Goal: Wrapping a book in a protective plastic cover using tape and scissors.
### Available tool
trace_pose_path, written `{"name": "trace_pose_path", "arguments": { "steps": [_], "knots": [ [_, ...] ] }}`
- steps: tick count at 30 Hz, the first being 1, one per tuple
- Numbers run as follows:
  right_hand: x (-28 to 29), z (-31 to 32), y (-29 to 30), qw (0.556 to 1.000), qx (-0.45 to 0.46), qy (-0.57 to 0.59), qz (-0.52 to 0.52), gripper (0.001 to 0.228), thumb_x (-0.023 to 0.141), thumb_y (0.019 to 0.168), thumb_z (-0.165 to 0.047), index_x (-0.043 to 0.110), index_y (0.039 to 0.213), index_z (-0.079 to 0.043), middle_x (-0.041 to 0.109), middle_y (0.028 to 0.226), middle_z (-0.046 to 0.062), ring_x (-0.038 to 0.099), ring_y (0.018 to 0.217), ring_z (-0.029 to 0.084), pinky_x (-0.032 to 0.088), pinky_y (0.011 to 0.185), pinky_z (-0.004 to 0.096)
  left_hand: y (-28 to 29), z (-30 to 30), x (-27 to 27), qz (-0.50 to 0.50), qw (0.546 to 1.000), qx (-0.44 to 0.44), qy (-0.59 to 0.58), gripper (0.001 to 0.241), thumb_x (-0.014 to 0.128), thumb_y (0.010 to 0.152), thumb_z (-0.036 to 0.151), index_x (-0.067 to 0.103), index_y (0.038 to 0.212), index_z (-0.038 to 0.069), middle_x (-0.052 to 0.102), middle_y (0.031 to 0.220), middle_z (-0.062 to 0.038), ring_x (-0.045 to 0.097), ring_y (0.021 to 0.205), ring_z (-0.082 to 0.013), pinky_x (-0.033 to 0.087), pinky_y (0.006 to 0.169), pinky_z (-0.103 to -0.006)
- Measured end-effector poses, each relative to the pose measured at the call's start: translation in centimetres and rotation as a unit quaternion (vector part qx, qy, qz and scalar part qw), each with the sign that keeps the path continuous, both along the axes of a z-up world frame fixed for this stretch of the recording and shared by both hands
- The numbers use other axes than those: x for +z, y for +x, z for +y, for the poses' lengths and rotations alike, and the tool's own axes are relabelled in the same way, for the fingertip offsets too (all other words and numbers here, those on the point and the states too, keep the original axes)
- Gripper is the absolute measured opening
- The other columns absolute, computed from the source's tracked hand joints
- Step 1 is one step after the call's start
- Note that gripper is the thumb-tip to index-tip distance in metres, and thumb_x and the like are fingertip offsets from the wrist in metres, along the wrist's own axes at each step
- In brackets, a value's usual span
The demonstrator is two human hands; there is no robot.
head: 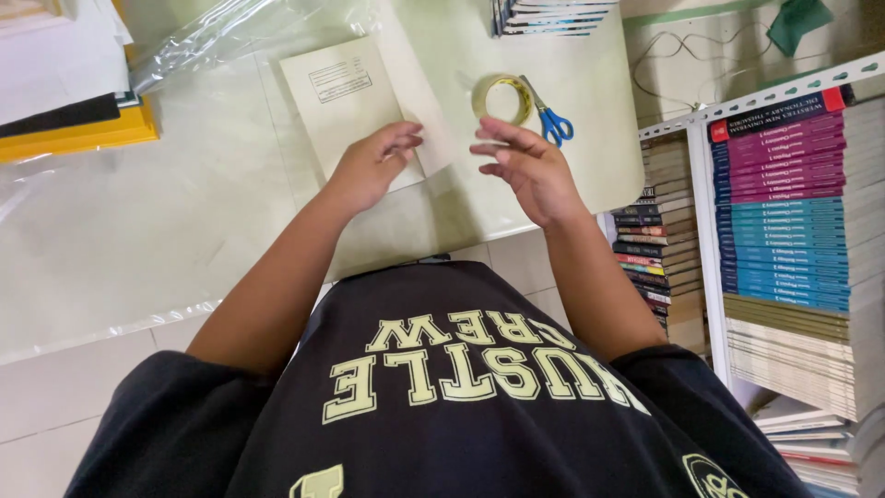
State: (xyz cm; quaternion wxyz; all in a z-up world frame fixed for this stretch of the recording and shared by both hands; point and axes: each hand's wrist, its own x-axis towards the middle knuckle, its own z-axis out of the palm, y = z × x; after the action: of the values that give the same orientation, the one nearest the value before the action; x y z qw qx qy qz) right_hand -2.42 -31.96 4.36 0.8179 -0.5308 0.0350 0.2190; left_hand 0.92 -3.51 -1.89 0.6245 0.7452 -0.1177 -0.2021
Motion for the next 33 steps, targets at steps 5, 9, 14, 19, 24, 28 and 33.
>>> {"name": "trace_pose_path", "arguments": {
  "steps": [5, 9, 14, 19, 24, 28, 33],
  "knots": [
    [-1.0, 3.5, 1.0, 0.979, -0.106, -0.161, -0.066, 0.07, 0.075, 0.088, 0.001, 0.045, 0.152, 0.0, 0.053, 0.151, 0.012, 0.064, 0.124, 0.024, 0.057, 0.096, 0.035, -0.7, -2.0, 1.3, -0.102, 0.986, -0.04, 0.125, 0.04, 0.063, 0.095, 0.013, 0.064, 0.136, 0.015, 0.066, 0.138, -0.007, 0.064, 0.124, -0.0281, 0.049, 0.104, -0.0358],
    [-3.9, 3.8, 2.5, 0.834, -0.125, -0.482, -0.239, 0.077, 0.079, 0.085, 0.006, 0.046, 0.155, -0.002, 0.055, 0.148, 0.015, 0.063, 0.126, 0.024, 0.058, 0.094, 0.032, -1.8, -2.3, 1.7, -0.157, 0.964, -0.056, 0.206, 0.052, 0.073, 0.086, 0.015, 0.06, 0.137, 0.018, 0.056, 0.151, 0.0, 0.057, 0.133, -0.0257, 0.047, 0.114, -0.0393],
    [-6.7, 1.3, 3.5, 0.867, -0.158, -0.434, -0.189, 0.085, 0.076, 0.08, 0.011, 0.043, 0.157, -0.004, 0.054, 0.152, 0.014, 0.068, 0.115, 0.018, 0.059, 0.089, 0.027, -3.7, -2.7, 0.0, -0.226, 0.909, -0.065, 0.345, 0.09, 0.083, 0.071, 0.021, 0.04, 0.149, 0.026, 0.036, 0.159, -0.004, 0.033, 0.147, -0.0251, 0.022, 0.118, -0.0572],
    [-8.5, 0.2, 3.6, 0.912, -0.18, -0.354, -0.101, 0.091, 0.077, 0.079, 0.014, 0.037, 0.158, -0.005, 0.05, 0.155, 0.013, 0.069, 0.106, 0.017, 0.06, 0.086, 0.026, -3.9, -1.5, -3.4, -0.31, 0.845, -0.067, 0.431, 0.087, 0.075, 0.084, 0.025, 0.032, 0.159, 0.034, 0.033, 0.166, 0.001, 0.032, 0.151, -0.0199, 0.023, 0.122, -0.0548],
    [-8.7, 0.2, 3.5, 0.903, -0.193, -0.375, -0.077, 0.092, 0.077, 0.079, 0.015, 0.037, 0.16, -0.005, 0.051, 0.153, 0.012, 0.065, 0.1, 0.016, 0.059, 0.083, 0.026, -3.1, 0.0, -2.8, -0.342, 0.825, -0.108, 0.437, 0.074, 0.067, 0.093, 0.03, 0.035, 0.159, 0.03, 0.037, 0.164, 0.005, 0.034, 0.15, -0.0169, 0.024, 0.12, -0.059],
    [-9.9, -0.1, 4.2, 0.916, -0.207, -0.338, -0.063, 0.092, 0.076, 0.078, 0.016, 0.034, 0.159, -0.004, 0.047, 0.156, 0.01, 0.067, 0.099, 0.015, 0.06, 0.084, 0.026, -3.1, -0.4, -2.8, -0.368, 0.811, -0.097, 0.444, 0.074, 0.069, 0.09, 0.027, 0.039, 0.158, 0.029, 0.041, 0.163, 0.003, 0.036, 0.149, -0.0179, 0.025, 0.12, -0.0569],
    [-11.7, -0.7, 4.3, 0.909, -0.199, -0.362, -0.058, 0.091, 0.077, 0.079, 0.015, 0.034, 0.158, -0.002, 0.047, 0.156, 0.011, 0.067, 0.098, 0.016, 0.061, 0.083, 0.026, -3.3, -2.0, -2.3, -0.38, 0.841, -0.097, 0.372, 0.063, 0.074, 0.088, 0.018, 0.052, 0.146, 0.019, 0.051, 0.153, -0.002, 0.041, 0.146, -0.0205, 0.028, 0.123, -0.0499]
  ]
}}
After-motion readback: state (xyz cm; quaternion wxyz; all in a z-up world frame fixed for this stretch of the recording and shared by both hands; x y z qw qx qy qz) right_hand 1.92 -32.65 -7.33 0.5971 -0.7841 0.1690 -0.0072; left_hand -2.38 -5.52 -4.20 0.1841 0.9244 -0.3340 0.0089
